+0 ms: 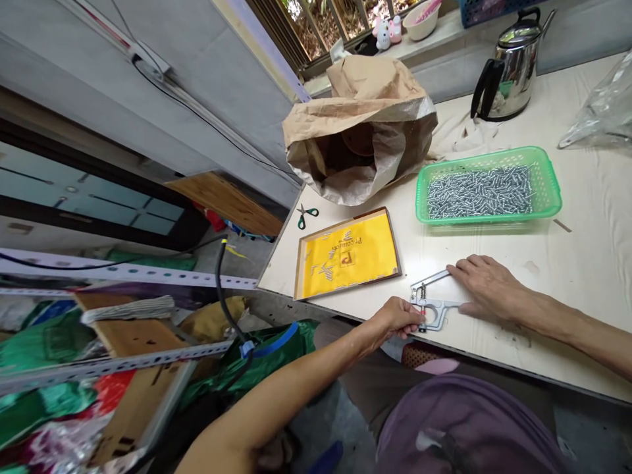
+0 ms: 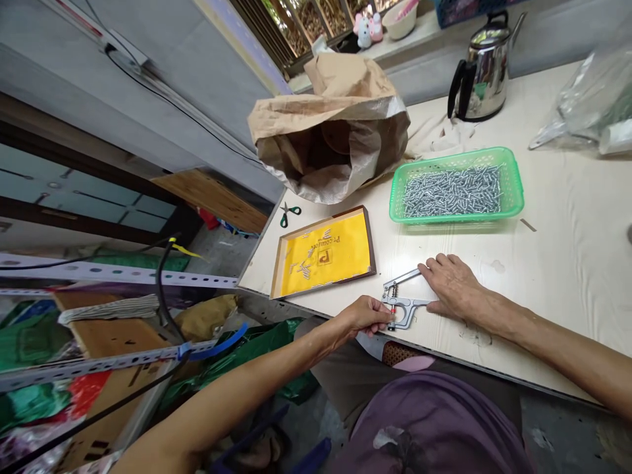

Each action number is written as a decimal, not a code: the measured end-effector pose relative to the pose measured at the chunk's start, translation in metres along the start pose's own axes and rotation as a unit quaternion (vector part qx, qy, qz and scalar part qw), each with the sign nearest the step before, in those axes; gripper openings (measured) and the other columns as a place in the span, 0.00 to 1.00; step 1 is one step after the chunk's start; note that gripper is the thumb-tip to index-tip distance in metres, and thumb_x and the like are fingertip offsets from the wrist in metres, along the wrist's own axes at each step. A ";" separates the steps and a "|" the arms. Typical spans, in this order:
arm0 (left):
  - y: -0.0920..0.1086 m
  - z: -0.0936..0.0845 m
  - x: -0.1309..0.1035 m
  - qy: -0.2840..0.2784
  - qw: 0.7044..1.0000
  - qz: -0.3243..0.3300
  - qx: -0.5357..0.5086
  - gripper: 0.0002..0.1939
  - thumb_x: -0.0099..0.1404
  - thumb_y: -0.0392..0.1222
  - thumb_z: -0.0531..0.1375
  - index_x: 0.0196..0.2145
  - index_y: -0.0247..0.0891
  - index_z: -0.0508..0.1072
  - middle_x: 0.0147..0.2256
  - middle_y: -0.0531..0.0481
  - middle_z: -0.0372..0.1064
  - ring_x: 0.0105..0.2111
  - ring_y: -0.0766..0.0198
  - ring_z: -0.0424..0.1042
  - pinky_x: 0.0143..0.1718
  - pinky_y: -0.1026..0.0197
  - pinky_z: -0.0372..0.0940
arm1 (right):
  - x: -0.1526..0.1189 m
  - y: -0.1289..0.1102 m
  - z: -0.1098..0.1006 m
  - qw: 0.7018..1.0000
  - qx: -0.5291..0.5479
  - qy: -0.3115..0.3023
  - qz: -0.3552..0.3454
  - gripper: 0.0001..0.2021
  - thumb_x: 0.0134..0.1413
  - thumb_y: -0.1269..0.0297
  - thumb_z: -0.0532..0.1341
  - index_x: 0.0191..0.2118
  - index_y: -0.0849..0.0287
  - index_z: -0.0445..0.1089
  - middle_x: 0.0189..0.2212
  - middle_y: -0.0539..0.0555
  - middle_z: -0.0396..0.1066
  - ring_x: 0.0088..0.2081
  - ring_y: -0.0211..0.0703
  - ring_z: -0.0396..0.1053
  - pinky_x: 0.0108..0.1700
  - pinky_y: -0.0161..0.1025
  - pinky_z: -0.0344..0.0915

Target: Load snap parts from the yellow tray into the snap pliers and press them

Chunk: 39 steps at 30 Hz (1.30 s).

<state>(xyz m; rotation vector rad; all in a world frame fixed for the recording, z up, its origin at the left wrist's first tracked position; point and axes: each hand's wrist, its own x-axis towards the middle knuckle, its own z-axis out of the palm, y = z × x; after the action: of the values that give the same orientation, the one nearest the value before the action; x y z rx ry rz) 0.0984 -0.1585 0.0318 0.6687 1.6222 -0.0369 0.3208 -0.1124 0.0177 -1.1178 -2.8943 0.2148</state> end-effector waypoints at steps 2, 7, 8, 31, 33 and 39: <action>0.000 0.001 -0.002 0.003 1.000 0.008 0.016 0.11 0.54 0.42 0.68 0.24 0.33 0.72 0.15 0.59 0.62 0.13 0.75 0.57 0.18 0.69 0.55 | -0.003 -0.002 0.000 1.000 -0.001 0.005 -0.009 0.22 0.46 0.56 0.66 0.46 0.62 0.66 0.39 0.60 0.71 0.41 0.52 0.65 0.43 0.45 0.58; -0.009 0.008 -0.017 0.162 0.946 0.167 0.226 0.11 0.61 0.44 0.63 0.26 0.34 0.73 0.25 0.50 0.69 0.27 0.64 0.70 0.30 0.62 0.66 | -0.009 -0.006 0.003 0.999 0.018 0.032 -0.006 0.17 0.49 0.63 0.65 0.45 0.61 0.65 0.37 0.58 0.70 0.39 0.50 0.65 0.39 0.43 0.56; -0.011 0.011 -0.019 0.208 0.910 0.231 0.275 0.09 0.62 0.43 0.63 0.30 0.34 0.74 0.30 0.48 0.71 0.33 0.60 0.72 0.35 0.60 0.67 | -0.009 -0.006 0.004 0.999 0.018 0.033 -0.005 0.17 0.49 0.63 0.65 0.45 0.61 0.65 0.37 0.58 0.70 0.39 0.50 0.65 0.39 0.43 0.56; 0.027 0.037 0.019 0.165 0.722 0.469 0.481 0.05 0.67 0.42 0.59 0.37 0.38 0.69 0.37 0.46 0.67 0.43 0.55 0.66 0.41 0.54 0.65 | -0.024 -0.016 0.013 0.996 0.009 0.088 0.014 0.08 0.56 0.77 0.55 0.31 0.56 0.64 0.28 0.51 0.67 0.31 0.43 0.63 0.35 0.41 0.55; 0.027 0.038 0.019 0.162 0.726 0.464 0.481 0.05 0.67 0.41 0.59 0.34 0.38 0.70 0.35 0.47 0.67 0.42 0.56 0.66 0.41 0.55 0.65 | -0.026 -0.020 0.014 0.996 0.008 0.089 0.017 0.11 0.57 0.80 0.52 0.30 0.56 0.64 0.27 0.51 0.66 0.31 0.42 0.63 0.36 0.40 0.54; 0.020 0.040 0.021 0.209 0.724 0.475 0.454 0.14 0.63 0.42 0.63 0.45 0.34 0.70 0.44 0.41 0.71 0.46 0.52 0.69 0.46 0.50 0.68 | -0.022 -0.009 -0.002 0.998 0.010 0.021 0.051 0.09 0.54 0.67 0.63 0.42 0.60 0.68 0.36 0.55 0.70 0.38 0.46 0.65 0.39 0.41 0.57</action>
<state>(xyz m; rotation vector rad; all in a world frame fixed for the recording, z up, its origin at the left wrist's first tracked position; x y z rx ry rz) 0.1427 -0.1500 0.0122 2.3731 1.4095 0.0851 0.3307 -0.1336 0.0211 -1.2513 -2.7955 0.2189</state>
